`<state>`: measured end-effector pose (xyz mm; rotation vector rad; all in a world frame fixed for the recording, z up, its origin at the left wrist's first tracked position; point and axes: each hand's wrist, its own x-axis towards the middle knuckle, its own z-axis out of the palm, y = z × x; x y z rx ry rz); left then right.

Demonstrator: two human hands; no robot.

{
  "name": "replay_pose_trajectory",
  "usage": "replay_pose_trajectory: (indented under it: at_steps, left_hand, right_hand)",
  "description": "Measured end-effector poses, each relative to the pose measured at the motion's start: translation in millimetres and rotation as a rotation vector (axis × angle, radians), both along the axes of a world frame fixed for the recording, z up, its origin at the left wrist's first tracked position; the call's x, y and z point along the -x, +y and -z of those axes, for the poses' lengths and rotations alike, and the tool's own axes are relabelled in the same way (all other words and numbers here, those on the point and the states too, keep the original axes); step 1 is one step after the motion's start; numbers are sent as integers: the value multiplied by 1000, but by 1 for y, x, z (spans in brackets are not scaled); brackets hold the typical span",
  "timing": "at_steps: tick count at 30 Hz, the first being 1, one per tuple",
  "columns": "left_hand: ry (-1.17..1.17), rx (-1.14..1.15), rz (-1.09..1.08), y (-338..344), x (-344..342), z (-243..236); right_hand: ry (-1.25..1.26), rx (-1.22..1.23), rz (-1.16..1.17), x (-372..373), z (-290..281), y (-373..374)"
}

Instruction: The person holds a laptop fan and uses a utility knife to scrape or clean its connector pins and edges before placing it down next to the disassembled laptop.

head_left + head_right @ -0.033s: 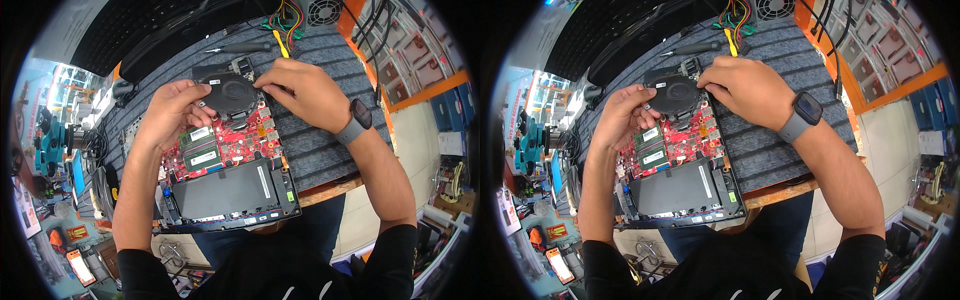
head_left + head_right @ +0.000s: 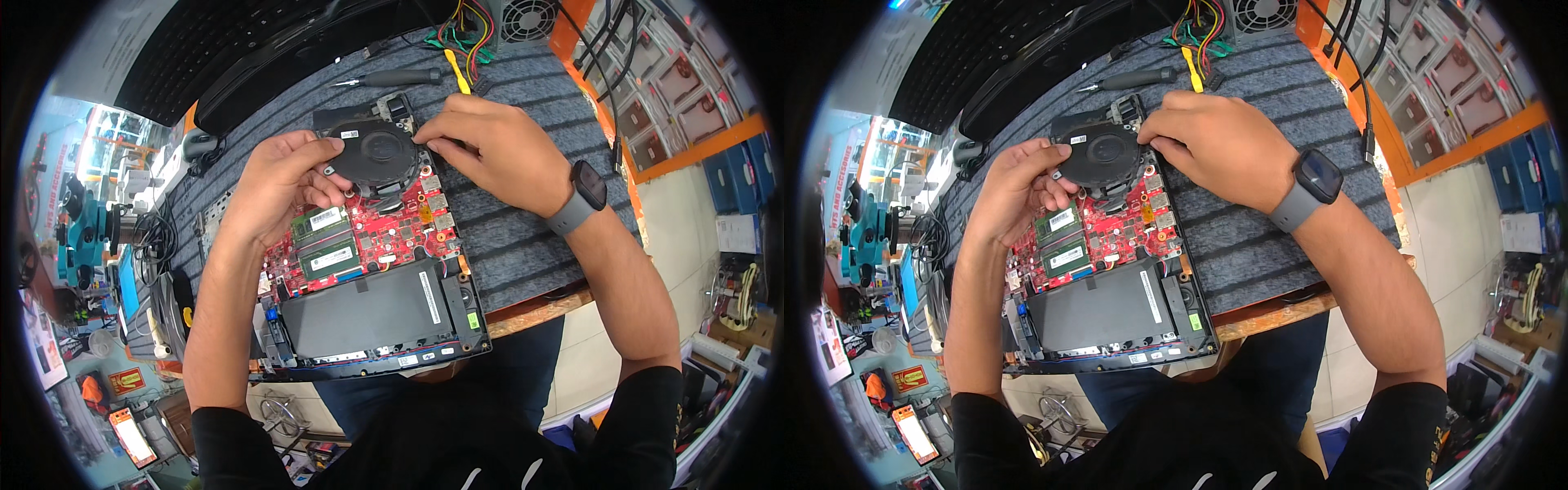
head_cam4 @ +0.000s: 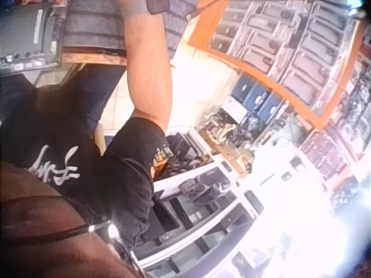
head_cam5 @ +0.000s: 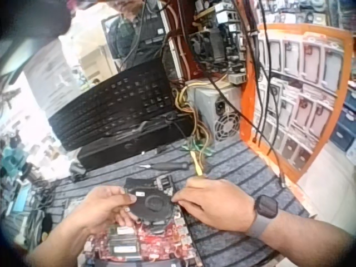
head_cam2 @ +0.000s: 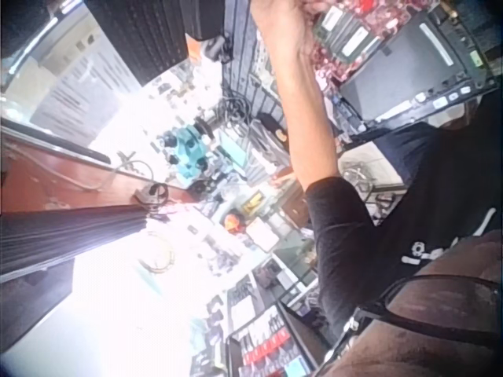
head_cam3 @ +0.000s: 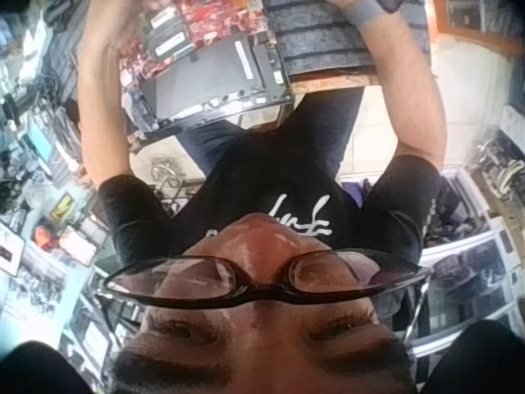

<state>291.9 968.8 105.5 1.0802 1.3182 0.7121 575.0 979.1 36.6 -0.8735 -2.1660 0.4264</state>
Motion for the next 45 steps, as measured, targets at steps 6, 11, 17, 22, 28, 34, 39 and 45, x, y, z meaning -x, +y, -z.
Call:
replay_pose_trajectory:
  at_steps: [6,11,17,22,28,34,39,45]
  left_hand:
    - [36,-9,-14,-3,-5,-1]
    - [26,-56,6,-2,-3,1]
    - [62,-107,2,-4,-8,2]
    - [92,-127,-8,-6,-10,3]
    - [134,-148,0,-7,-11,-1]
    - [134,-160,10,-6,-12,0]
    - [129,-164,11,-6,-13,0]
    - [132,-173,11,-7,-15,0]
  right_hand:
    - [88,172,-127,-1,-7,0]
    - [64,82,-153,2,-1,5]
    - [46,22,-159,2,2,5]
    - [-16,24,-154,2,-2,2]
    - [84,27,-176,-1,1,3]
    - [110,19,-165,1,3,4]
    - [75,16,-169,0,2,2]
    - [70,13,-163,1,0,2]
